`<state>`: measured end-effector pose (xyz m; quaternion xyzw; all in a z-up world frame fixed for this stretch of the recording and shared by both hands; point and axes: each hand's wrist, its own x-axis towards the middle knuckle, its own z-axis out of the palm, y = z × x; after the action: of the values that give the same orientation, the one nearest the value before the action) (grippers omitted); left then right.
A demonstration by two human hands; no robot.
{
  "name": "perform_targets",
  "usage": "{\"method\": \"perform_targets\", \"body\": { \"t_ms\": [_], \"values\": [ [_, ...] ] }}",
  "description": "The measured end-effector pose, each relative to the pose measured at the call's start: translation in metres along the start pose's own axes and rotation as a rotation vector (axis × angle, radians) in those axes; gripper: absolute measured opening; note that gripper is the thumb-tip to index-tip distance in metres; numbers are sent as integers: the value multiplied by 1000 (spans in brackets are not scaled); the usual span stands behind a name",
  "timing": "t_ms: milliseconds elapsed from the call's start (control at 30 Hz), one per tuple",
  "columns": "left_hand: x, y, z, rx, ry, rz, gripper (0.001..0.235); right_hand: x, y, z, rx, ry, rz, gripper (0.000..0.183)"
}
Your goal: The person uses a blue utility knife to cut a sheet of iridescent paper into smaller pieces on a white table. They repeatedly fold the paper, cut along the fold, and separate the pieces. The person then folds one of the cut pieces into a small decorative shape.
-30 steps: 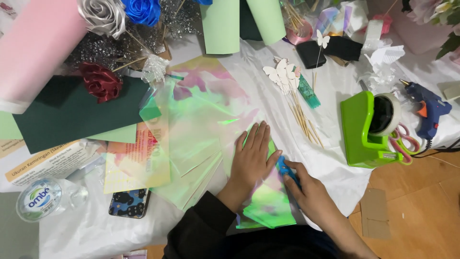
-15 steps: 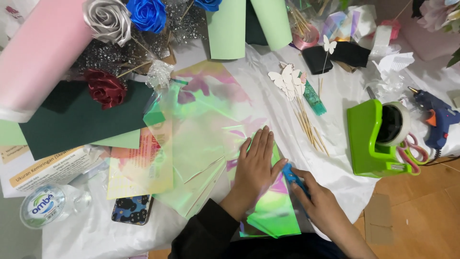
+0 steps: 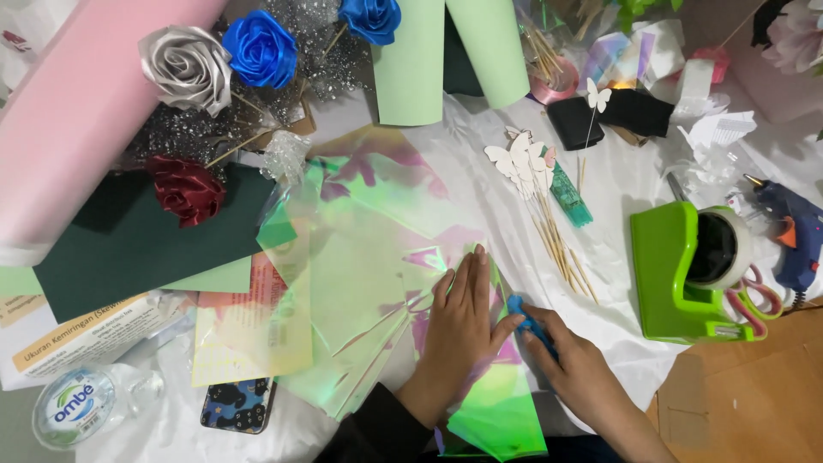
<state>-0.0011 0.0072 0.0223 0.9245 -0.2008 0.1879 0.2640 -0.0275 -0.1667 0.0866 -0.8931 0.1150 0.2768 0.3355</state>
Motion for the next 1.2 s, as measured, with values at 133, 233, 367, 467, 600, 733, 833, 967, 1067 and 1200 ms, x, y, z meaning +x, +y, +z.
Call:
{"method": "perform_targets", "body": {
  "t_ms": [133, 233, 367, 467, 600, 733, 833, 967, 1067, 1200],
  "values": [
    [2, 1, -4, 7, -27, -17, 83, 6, -9, -4, 14, -16, 28, 46],
    [2, 2, -4, 36, -25, -16, 83, 14, -7, -4, -5, 7, -17, 43],
    [2, 1, 0, 107, -2, -13, 82, 25, -1, -2, -20, 33, -94, 45],
    [3, 2, -3, 74, 5, -10, 81, 30, -5, -2, -46, 43, -110, 45],
    [2, 2, -5, 17, -3, -10, 78, 33, -10, 0, -23, 43, -101, 46],
    [2, 1, -3, 31, 33, -9, 77, 34, -15, -2, -11, 32, -87, 47],
    [2, 1, -4, 56, 16, 3, 77, 39, -14, 0, 5, 44, -115, 46],
    [2, 1, -6, 36, 46, 15, 82, 42, -20, -4, -29, 99, -128, 47],
    [1, 1, -6, 28, 64, 25, 82, 36, -28, -15, 22, 159, -142, 50],
    [1, 2, -7, 62, 29, 13, 84, 29, -31, -38, 73, 325, -87, 81]
  ]
}}
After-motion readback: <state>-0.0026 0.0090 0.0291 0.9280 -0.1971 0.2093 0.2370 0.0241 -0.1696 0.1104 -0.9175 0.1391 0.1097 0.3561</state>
